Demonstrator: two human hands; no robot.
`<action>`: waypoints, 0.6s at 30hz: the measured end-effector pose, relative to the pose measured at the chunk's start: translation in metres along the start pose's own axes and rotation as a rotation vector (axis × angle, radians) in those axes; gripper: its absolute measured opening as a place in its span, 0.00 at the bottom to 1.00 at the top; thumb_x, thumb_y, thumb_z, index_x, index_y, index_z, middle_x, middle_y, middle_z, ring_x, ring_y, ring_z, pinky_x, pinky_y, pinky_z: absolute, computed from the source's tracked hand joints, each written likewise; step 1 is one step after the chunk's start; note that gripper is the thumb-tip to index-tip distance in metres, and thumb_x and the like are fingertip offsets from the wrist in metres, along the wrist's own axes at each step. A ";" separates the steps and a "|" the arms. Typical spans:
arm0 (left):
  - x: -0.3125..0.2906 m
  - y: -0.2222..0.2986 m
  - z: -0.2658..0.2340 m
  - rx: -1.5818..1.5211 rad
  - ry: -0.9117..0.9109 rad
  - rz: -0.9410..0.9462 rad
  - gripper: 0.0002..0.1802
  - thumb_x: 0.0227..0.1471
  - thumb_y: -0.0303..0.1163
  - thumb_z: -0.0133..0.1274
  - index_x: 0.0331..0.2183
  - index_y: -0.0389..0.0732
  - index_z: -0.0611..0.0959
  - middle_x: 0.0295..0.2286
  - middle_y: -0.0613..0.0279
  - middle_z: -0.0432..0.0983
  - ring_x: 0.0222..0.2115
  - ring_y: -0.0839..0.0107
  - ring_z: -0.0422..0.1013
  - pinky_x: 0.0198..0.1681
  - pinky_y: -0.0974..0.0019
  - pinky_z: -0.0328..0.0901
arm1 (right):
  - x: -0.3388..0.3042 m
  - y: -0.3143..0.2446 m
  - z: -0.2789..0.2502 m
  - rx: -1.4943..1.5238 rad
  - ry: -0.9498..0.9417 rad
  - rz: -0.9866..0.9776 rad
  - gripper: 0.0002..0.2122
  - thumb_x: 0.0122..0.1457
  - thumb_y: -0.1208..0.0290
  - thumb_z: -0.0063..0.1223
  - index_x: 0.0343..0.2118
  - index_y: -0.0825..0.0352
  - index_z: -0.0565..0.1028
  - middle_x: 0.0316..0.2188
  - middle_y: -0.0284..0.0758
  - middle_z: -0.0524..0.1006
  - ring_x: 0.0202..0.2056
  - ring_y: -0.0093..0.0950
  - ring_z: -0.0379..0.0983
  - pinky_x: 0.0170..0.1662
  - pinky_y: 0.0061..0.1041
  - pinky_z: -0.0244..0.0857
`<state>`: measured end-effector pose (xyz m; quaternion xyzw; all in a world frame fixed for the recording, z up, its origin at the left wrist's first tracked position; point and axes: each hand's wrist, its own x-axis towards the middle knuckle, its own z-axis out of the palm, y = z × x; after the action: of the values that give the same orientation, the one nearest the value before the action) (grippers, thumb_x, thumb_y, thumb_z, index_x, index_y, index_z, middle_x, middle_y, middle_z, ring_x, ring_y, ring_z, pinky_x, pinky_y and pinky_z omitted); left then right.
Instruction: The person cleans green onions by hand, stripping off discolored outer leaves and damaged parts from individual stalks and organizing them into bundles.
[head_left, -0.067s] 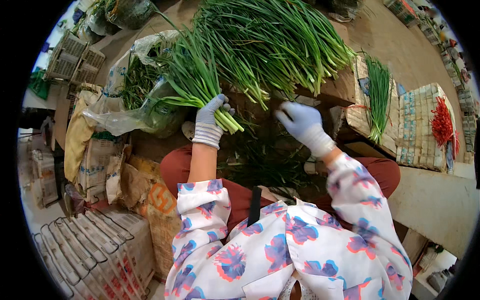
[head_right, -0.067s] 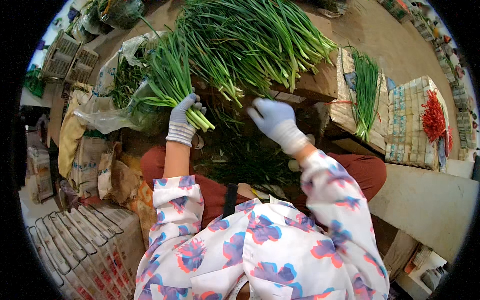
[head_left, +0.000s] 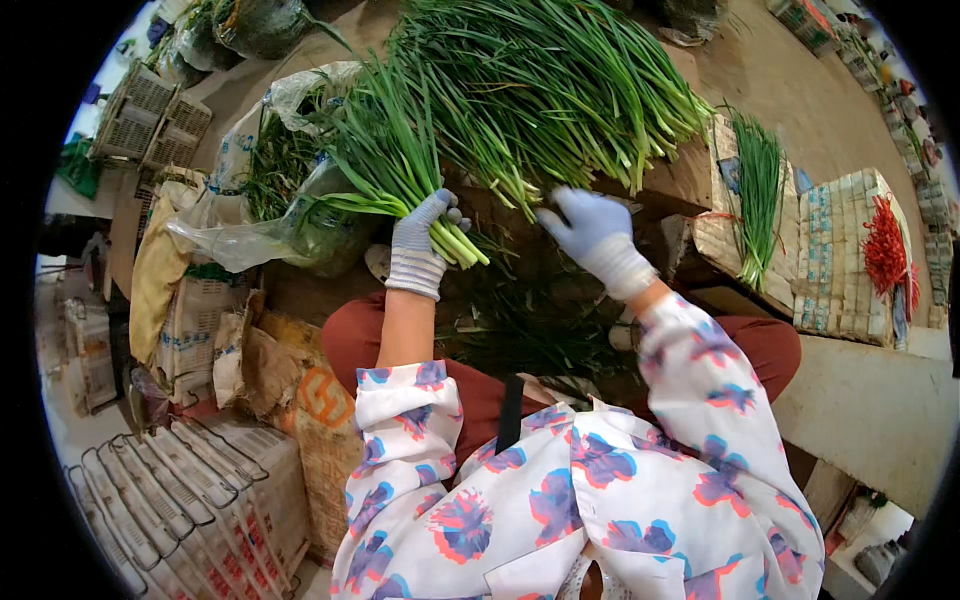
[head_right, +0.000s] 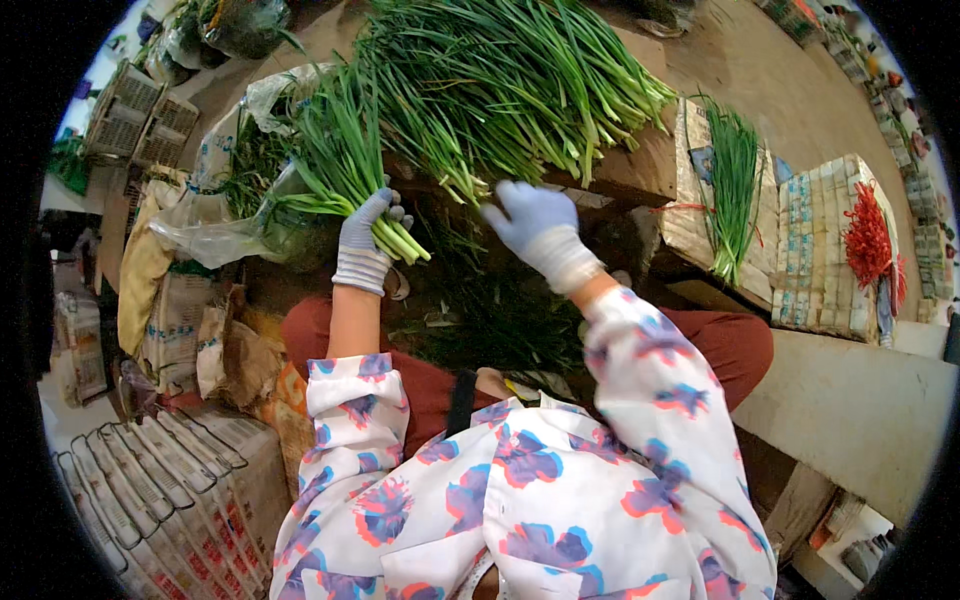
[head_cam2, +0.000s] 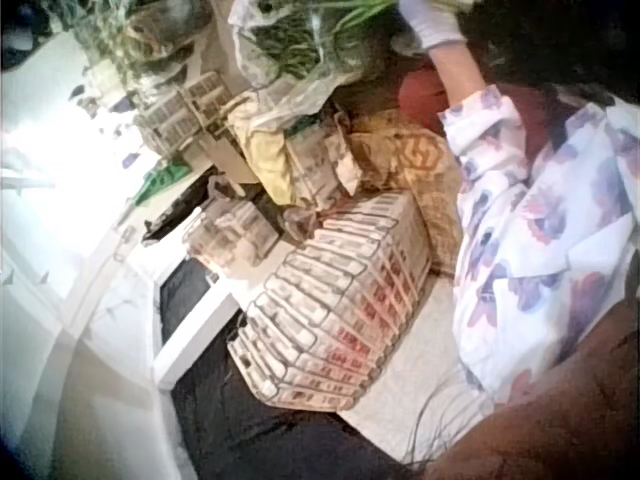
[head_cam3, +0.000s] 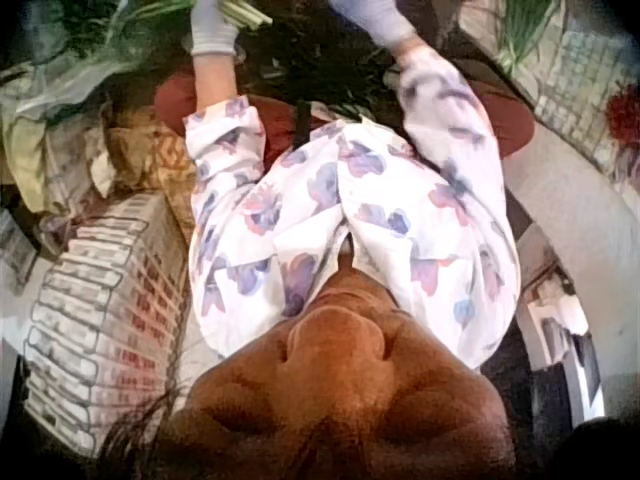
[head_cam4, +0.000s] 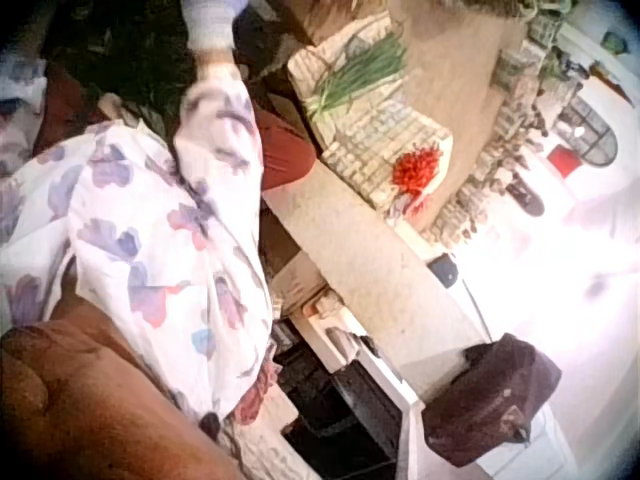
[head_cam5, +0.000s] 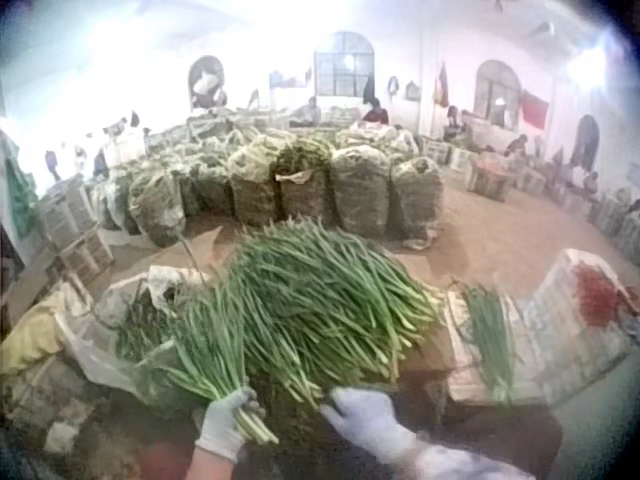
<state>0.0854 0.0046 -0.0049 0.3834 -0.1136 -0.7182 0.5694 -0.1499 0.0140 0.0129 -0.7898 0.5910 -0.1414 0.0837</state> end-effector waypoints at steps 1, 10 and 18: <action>-0.001 0.000 0.005 0.003 -0.021 0.015 0.18 0.46 0.24 0.53 0.42 0.38 0.70 0.24 0.62 0.72 0.21 0.72 0.70 0.31 0.61 0.69 | 0.021 -0.002 0.007 -0.036 0.010 -0.007 0.16 0.50 0.51 0.48 0.26 0.61 0.69 0.26 0.35 0.73 0.29 0.37 0.72 0.30 0.36 0.65; -0.006 -0.003 -0.006 -0.135 -0.125 -0.038 0.08 0.46 0.26 0.51 0.30 0.30 0.76 0.29 0.50 0.74 0.34 0.56 0.72 0.47 0.53 0.65 | 0.054 0.023 -0.027 0.383 -0.160 0.138 0.15 0.49 0.55 0.50 0.32 0.61 0.77 0.26 0.38 0.77 0.26 0.33 0.73 0.32 0.27 0.66; 0.009 -0.022 -0.007 -0.206 0.016 -0.147 0.08 0.45 0.27 0.55 0.30 0.36 0.75 0.26 0.57 0.74 0.28 0.60 0.72 0.41 0.55 0.68 | -0.011 0.030 -0.236 0.596 0.909 0.038 0.13 0.59 0.66 0.42 0.35 0.70 0.76 0.22 0.33 0.74 0.20 0.16 0.66 0.22 0.14 0.59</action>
<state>0.0737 0.0056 -0.0262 0.3360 -0.0061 -0.7627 0.5526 -0.2559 0.0246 0.2255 -0.5801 0.5162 -0.6286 0.0426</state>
